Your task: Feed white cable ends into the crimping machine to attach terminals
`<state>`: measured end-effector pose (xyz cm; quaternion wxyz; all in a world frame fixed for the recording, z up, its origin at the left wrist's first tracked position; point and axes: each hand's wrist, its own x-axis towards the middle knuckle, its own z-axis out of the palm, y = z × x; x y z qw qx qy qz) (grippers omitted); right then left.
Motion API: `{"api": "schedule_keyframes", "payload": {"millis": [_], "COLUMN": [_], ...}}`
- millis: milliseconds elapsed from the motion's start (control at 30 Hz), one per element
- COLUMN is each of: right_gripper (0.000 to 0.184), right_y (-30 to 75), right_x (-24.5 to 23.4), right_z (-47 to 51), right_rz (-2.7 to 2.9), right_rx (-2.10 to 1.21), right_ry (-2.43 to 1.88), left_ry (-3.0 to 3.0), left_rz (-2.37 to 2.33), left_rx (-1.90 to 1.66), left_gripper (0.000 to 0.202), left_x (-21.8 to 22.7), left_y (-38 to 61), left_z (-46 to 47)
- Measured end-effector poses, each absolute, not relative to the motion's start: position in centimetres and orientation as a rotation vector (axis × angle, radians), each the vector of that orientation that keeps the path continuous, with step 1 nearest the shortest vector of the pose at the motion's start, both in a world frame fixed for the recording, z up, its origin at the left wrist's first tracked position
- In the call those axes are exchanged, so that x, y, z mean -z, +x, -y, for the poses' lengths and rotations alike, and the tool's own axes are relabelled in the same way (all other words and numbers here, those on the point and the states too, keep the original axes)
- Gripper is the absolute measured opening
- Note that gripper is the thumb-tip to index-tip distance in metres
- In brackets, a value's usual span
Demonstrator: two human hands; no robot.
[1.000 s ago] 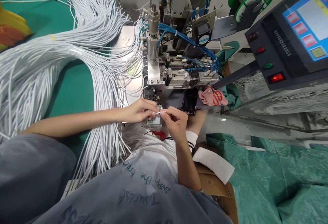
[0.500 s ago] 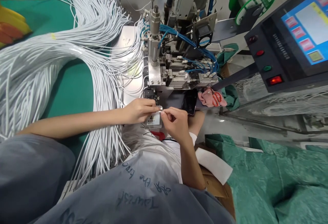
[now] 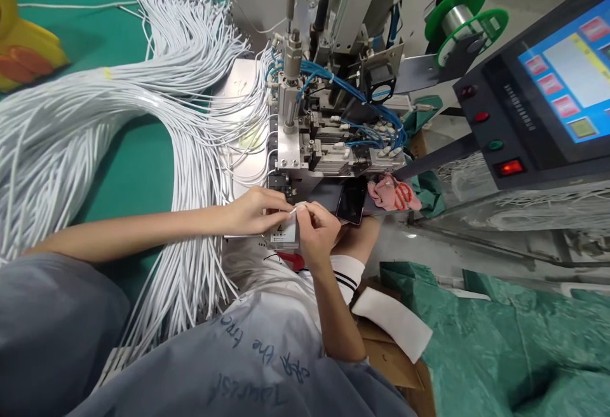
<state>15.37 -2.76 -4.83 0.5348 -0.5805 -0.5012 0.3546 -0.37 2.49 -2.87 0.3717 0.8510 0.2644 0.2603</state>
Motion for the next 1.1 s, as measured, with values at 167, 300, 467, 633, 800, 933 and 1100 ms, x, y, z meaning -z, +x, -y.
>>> {"api": "schedule_keyframes", "payload": {"millis": [167,300,467,633,800,933,1100], "right_gripper": [0.020,0.019,0.017,0.016,0.018,0.015,0.017], "right_y": [17.6,17.7,16.9,17.4,19.1,20.2,19.8], "right_x": [8.2,10.1,9.6,8.7,7.9,7.4,6.5], "right_z": [-0.1,-1.3,-1.3,-1.3,-2.1,-3.2,-4.1], "right_rz": [1.173,1.117,1.059,1.100,1.143,1.063,1.121], "right_rx": [-1.006,-1.091,-1.147,-1.193,-1.534,-1.923,-1.875], "right_ry": [-1.470,-1.434,-1.370,-1.301,-1.179,-1.032,-1.037], "left_ry": [2.530,2.515,2.437,2.563,2.778,2.761,2.704], "left_rz": [-0.925,-0.967,-0.959,-0.927,-0.779,-0.686,-0.563], "left_rx": [-0.372,-0.349,-0.428,-0.384,-0.500,-0.640,-0.717], "left_gripper": [0.031,0.032,0.030,0.028,0.030,0.029,0.025], "left_x": [3.3,4.4,4.8,4.9,5.1,5.0,5.0], "left_y": [-0.8,-0.7,-0.6,-0.7,-1.1,-1.2,-1.2], "left_z": [-4.3,-4.8,-4.9,-4.9,-5.0,-5.1,-4.8]}}
